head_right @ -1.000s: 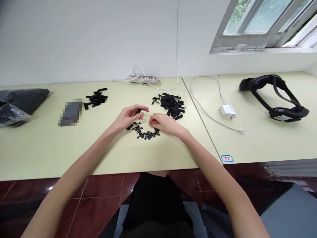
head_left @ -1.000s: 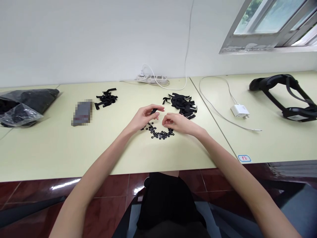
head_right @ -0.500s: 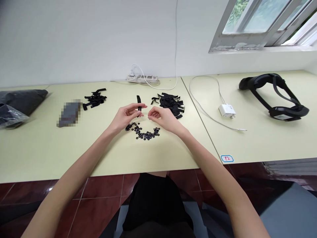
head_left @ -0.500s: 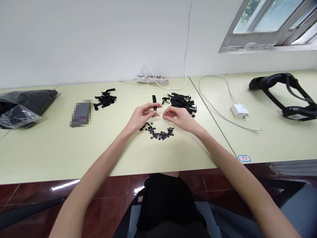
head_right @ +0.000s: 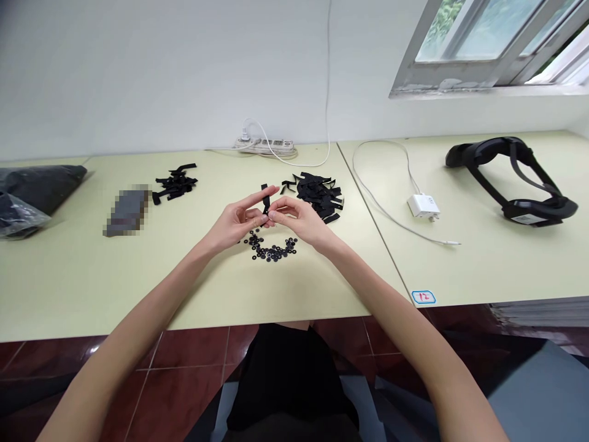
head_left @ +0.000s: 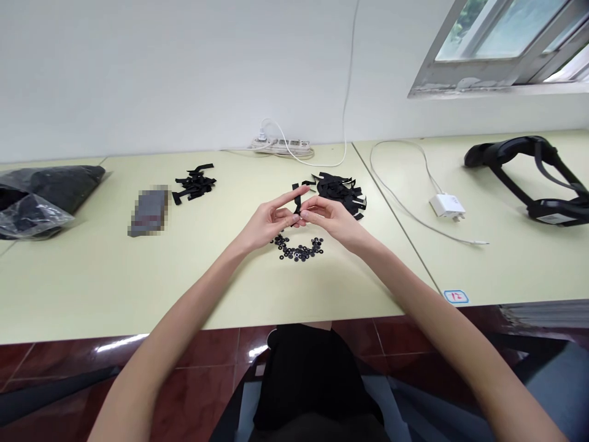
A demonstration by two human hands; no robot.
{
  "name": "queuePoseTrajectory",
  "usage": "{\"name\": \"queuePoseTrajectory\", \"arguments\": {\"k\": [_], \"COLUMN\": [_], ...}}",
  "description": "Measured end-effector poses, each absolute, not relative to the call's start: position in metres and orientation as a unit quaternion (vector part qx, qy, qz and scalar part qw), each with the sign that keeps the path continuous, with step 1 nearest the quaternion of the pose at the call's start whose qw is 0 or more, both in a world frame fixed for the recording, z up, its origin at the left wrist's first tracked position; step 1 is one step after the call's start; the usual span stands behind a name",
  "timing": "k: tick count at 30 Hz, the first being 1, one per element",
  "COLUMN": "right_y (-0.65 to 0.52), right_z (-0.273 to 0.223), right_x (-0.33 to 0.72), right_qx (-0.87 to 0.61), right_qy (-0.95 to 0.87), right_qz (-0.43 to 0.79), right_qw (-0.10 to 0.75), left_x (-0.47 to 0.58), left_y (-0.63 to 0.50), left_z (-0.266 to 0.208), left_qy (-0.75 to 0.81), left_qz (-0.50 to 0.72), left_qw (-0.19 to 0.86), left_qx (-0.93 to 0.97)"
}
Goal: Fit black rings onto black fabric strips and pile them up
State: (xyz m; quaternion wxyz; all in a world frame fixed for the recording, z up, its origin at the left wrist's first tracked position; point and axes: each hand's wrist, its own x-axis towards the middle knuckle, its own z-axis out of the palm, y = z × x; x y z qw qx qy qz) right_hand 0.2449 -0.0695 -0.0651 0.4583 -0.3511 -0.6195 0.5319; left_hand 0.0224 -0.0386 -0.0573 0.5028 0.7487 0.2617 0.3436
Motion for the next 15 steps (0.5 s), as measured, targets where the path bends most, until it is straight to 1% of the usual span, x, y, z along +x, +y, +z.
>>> {"name": "queuePoseTrajectory", "arguments": {"k": [3,7,15], "right_y": [-0.0701,-0.071,-0.0705], "right_z": [-0.0659,-0.0636,-0.065], "right_x": [0.2422,0.2409,0.242], "right_qx": [-0.357,-0.389,-0.407], "right_qy": [-0.607,-0.609,-0.612], "right_qz": [0.536,0.49,0.468], "right_qw": [0.466,0.488,0.491], "left_x": [0.0235,0.0247,0.0257], "left_y": [-0.04,-0.039,-0.0372], "left_z": [-0.0562,-0.0587,-0.0646], "left_qy": [0.256,0.27,0.314], "left_qz": [0.34,0.349,0.409], "left_qw": [0.506,0.501,0.412], "left_qx": [0.75,0.745,0.751]}}
